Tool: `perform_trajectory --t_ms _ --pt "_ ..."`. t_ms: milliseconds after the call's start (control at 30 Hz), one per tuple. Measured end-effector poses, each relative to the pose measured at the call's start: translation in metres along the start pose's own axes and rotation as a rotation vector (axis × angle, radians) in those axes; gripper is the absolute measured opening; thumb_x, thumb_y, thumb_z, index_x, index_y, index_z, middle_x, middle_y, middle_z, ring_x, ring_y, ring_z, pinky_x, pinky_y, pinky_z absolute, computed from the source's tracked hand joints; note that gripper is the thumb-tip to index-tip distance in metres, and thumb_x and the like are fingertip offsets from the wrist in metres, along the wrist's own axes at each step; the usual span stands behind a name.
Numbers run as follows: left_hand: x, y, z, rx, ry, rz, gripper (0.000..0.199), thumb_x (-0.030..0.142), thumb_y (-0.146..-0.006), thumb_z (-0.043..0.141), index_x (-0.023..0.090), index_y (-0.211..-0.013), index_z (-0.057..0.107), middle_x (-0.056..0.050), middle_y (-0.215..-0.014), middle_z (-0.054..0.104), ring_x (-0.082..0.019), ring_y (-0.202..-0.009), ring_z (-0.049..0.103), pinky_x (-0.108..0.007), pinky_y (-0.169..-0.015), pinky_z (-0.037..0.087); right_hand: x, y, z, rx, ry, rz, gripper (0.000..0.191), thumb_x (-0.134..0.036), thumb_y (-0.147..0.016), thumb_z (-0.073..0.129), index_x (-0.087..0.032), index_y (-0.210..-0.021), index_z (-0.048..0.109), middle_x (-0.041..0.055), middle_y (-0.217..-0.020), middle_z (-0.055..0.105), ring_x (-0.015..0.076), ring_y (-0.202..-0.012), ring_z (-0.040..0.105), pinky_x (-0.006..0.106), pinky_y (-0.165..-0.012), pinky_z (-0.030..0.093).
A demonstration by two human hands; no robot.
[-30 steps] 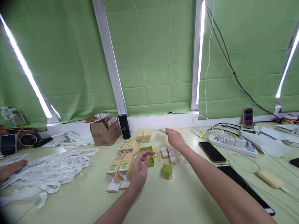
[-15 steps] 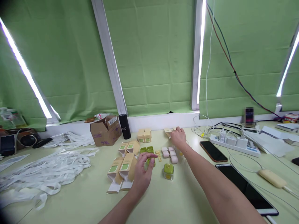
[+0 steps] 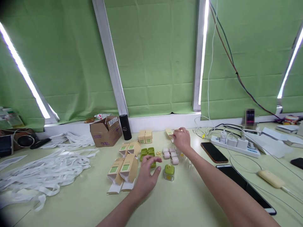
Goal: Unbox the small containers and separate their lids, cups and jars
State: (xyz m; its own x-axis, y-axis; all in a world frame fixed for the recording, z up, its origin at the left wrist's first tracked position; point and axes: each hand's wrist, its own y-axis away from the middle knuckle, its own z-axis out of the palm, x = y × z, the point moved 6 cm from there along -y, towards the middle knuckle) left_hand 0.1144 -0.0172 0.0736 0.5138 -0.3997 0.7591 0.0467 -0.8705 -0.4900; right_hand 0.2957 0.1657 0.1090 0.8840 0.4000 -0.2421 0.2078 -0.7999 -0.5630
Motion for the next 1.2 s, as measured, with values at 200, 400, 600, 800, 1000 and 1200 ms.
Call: perform_trajectory --t_ms 200,400,600,800,1000,1200 --pt "0.010 0.008 0.015 -0.164 -0.069 0.055 0.050 0.017 -0.083 0.064 0.029 -0.132 0.062 -0.012 -0.130 0.062 -0.035 -0.129 0.045 -0.055 -0.109 0.037 -0.012 0.054 -0.034 0.194 -0.364 0.057 0.027 -0.030 -0.096 0.046 -0.021 -0.097 0.071 0.0096 -0.103 0.076 0.0282 -0.101 0.062 0.040 -0.086 0.050" --pt "0.011 0.011 0.028 -0.259 -0.118 0.117 0.063 0.016 -0.087 0.061 0.031 -0.147 0.050 -0.012 -0.133 0.063 -0.035 -0.129 0.044 -0.054 -0.109 0.035 -0.038 0.120 -0.030 0.029 -0.641 0.009 0.018 -0.029 -0.094 0.050 -0.026 -0.101 0.066 0.0047 -0.095 0.074 0.0223 -0.076 0.067 0.035 -0.068 0.051" --pt "-0.004 0.008 0.031 -0.231 -0.149 0.101 0.052 0.019 -0.082 0.070 0.028 -0.132 0.063 -0.012 -0.123 0.066 -0.034 -0.124 0.048 -0.053 -0.106 0.039 -0.029 0.136 -0.010 -0.011 -0.743 0.051 0.024 -0.020 -0.087 0.050 -0.027 -0.107 0.063 0.0030 -0.092 0.070 0.0209 -0.074 0.064 0.034 -0.067 0.050" --pt "-0.013 0.000 0.017 -0.072 0.031 -0.018 0.036 0.028 -0.083 0.071 0.027 -0.119 0.074 -0.011 -0.116 0.064 -0.031 -0.117 0.053 -0.050 -0.106 0.044 -0.027 0.135 0.003 -0.135 -1.114 0.202 0.025 -0.038 -0.088 0.060 -0.025 -0.110 0.063 0.0062 -0.104 0.069 0.0189 -0.073 0.063 0.029 -0.054 0.051" --pt "-0.017 -0.008 0.005 0.049 0.170 -0.140 0.038 0.040 -0.084 0.073 0.024 -0.118 0.076 -0.010 -0.114 0.059 -0.026 -0.109 0.060 -0.043 -0.101 0.050 -0.048 0.142 0.011 -0.435 -1.632 0.335 0.045 -0.058 -0.083 0.074 -0.022 -0.109 0.067 0.0063 -0.094 0.069 0.0240 -0.081 0.070 0.032 -0.055 0.057" --pt "-0.009 -0.008 -0.001 0.100 0.135 -0.070 0.036 0.049 -0.083 0.075 0.025 -0.110 0.079 -0.009 -0.108 0.061 -0.025 -0.104 0.061 -0.043 -0.099 0.052 -0.066 0.149 0.006 -0.589 -1.880 0.302 0.037 -0.050 -0.085 0.077 -0.021 -0.107 0.068 0.0084 -0.098 0.073 0.0227 -0.084 0.071 0.035 -0.070 0.055"
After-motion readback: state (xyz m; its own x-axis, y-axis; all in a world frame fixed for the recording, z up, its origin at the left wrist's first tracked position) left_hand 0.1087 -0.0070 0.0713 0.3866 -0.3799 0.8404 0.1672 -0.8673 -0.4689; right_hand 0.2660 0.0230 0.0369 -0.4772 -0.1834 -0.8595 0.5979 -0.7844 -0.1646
